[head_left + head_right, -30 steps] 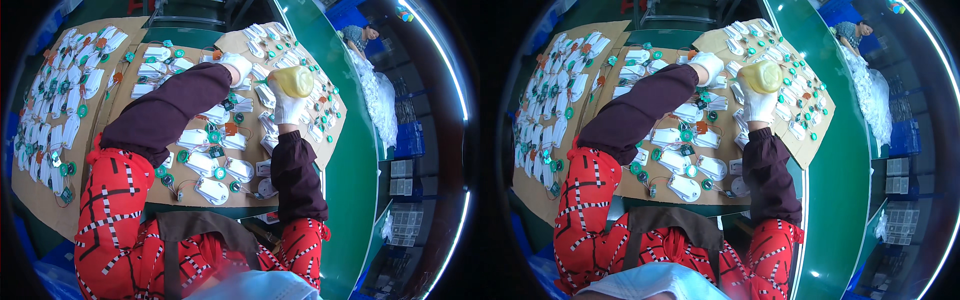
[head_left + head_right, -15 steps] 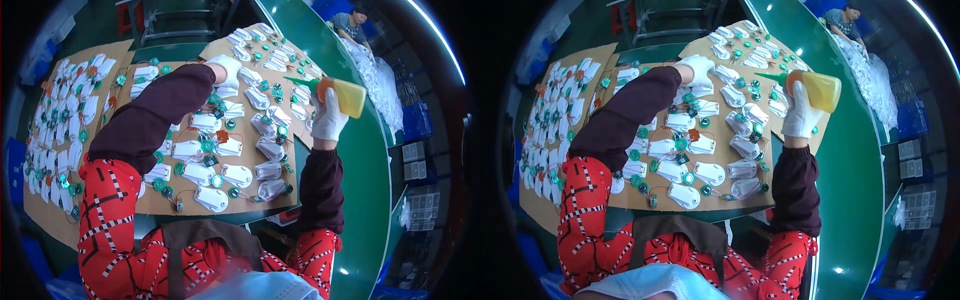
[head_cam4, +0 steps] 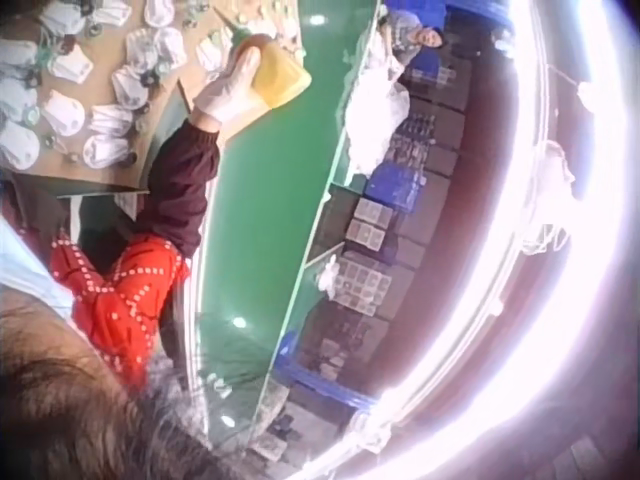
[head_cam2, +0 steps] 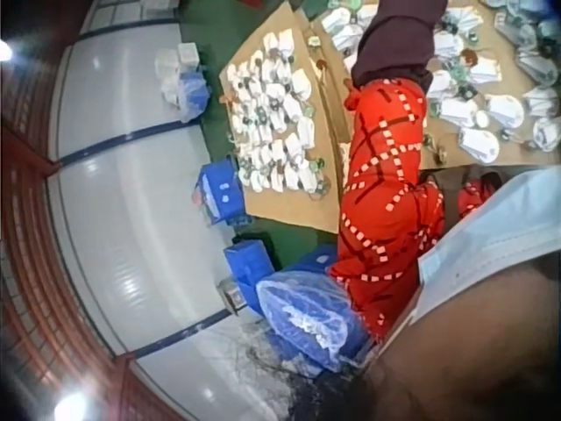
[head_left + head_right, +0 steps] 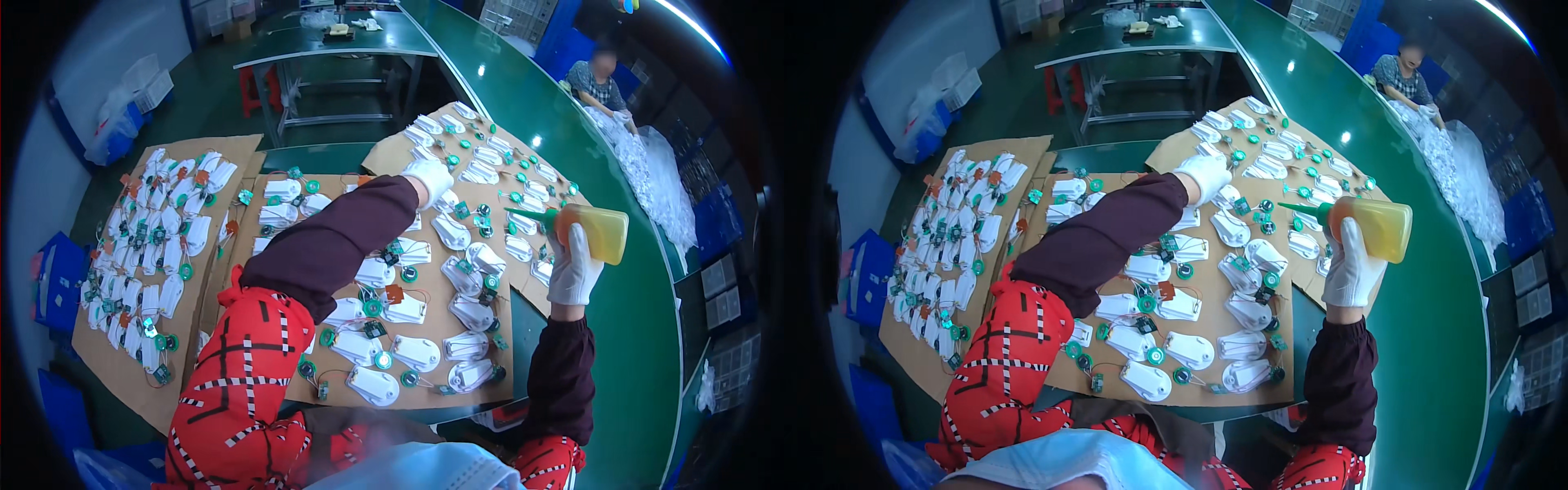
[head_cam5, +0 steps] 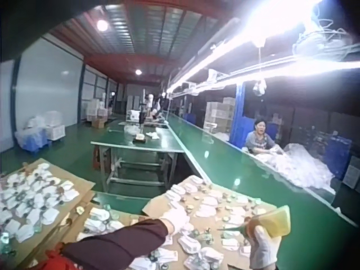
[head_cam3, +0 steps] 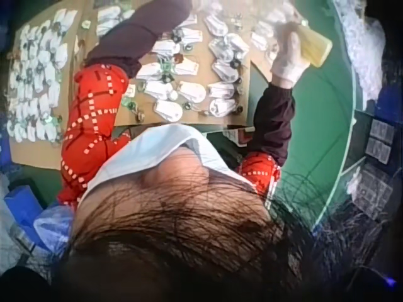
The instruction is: Applying glue or sealant from a squeeze bottle onto small electronic components on circuit boards.
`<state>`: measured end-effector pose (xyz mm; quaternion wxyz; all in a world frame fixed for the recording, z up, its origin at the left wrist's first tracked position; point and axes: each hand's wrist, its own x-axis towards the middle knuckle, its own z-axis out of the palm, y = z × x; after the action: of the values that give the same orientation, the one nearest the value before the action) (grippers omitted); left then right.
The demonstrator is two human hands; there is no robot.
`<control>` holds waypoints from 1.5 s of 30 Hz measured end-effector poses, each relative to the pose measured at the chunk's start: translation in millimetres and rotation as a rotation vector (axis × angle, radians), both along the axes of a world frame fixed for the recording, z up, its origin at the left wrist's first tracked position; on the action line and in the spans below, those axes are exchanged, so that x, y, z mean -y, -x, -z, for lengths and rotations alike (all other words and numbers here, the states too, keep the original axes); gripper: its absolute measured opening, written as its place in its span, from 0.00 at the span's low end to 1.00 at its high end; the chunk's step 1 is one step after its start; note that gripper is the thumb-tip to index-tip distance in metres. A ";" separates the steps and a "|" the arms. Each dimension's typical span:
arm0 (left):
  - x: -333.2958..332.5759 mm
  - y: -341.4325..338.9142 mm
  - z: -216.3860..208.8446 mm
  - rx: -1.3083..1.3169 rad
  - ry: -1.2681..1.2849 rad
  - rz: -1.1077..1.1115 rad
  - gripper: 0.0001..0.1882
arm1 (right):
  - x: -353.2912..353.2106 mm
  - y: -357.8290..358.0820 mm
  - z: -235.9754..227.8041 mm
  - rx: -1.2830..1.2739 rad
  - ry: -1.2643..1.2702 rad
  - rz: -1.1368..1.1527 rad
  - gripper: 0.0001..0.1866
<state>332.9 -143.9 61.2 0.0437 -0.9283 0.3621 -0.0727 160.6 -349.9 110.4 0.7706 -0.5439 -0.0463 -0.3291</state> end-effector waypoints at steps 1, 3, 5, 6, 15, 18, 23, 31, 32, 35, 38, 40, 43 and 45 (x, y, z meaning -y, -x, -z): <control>-1.5 -0.6 1.2 -0.074 0.018 -0.027 0.12 | -1.1 -1.2 0.7 -0.012 -0.004 -0.008 0.23; -4.3 2.1 -0.7 -0.087 -0.003 -0.028 0.13 | 0.0 -3.7 2.2 -0.014 -0.009 -0.021 0.23; -6.9 -0.9 2.3 -0.103 -0.018 -0.028 0.13 | -1.0 -5.0 3.2 -0.018 -0.009 -0.033 0.23; -7.6 -6.9 8.7 -0.111 -0.005 -0.033 0.14 | -2.2 -5.2 2.9 -0.022 -0.014 -0.051 0.23; -22.7 -3.4 -1.7 -0.253 0.431 -0.174 0.12 | -21.2 -13.3 15.6 -0.074 0.067 -0.044 0.24; -23.6 -13.6 6.9 -0.342 0.470 -0.314 0.10 | -31.6 -21.6 23.4 -0.116 0.085 -0.060 0.25; -23.8 -23.9 9.7 -0.540 0.615 -0.410 0.07 | -55.4 -47.6 26.3 -0.145 0.143 -0.134 0.19; -32.2 -34.9 21.8 -0.884 0.757 -0.465 0.07 | -85.0 -86.4 38.6 -0.161 0.354 -0.166 0.21; -33.1 -32.4 21.2 -0.888 0.755 -0.471 0.07 | -87.1 -89.2 40.4 -0.158 0.362 -0.164 0.21; -32.6 -24.3 12.8 -0.983 0.871 -0.508 0.06 | -89.5 -92.4 42.2 -0.188 0.362 -0.123 0.21; -33.6 -25.3 14.0 -0.969 0.842 -0.496 0.07 | -91.2 -94.3 44.1 -0.188 0.359 -0.108 0.21; -34.9 -24.2 12.9 -0.983 0.855 -0.502 0.08 | -93.2 -96.3 44.8 -0.180 0.371 -0.106 0.20; -34.2 -23.1 10.9 -1.002 0.868 -0.501 0.10 | -94.1 -100.2 46.1 -0.194 0.378 -0.107 0.21; -33.8 -22.7 9.7 -1.004 0.866 -0.498 0.11 | -95.0 -102.5 47.6 -0.160 0.362 -0.097 0.21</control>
<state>355.5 -110.1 51.4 -0.4864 -0.8387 0.0539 0.2389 263.1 -254.9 62.8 0.6764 -0.6951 -0.0691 -0.2337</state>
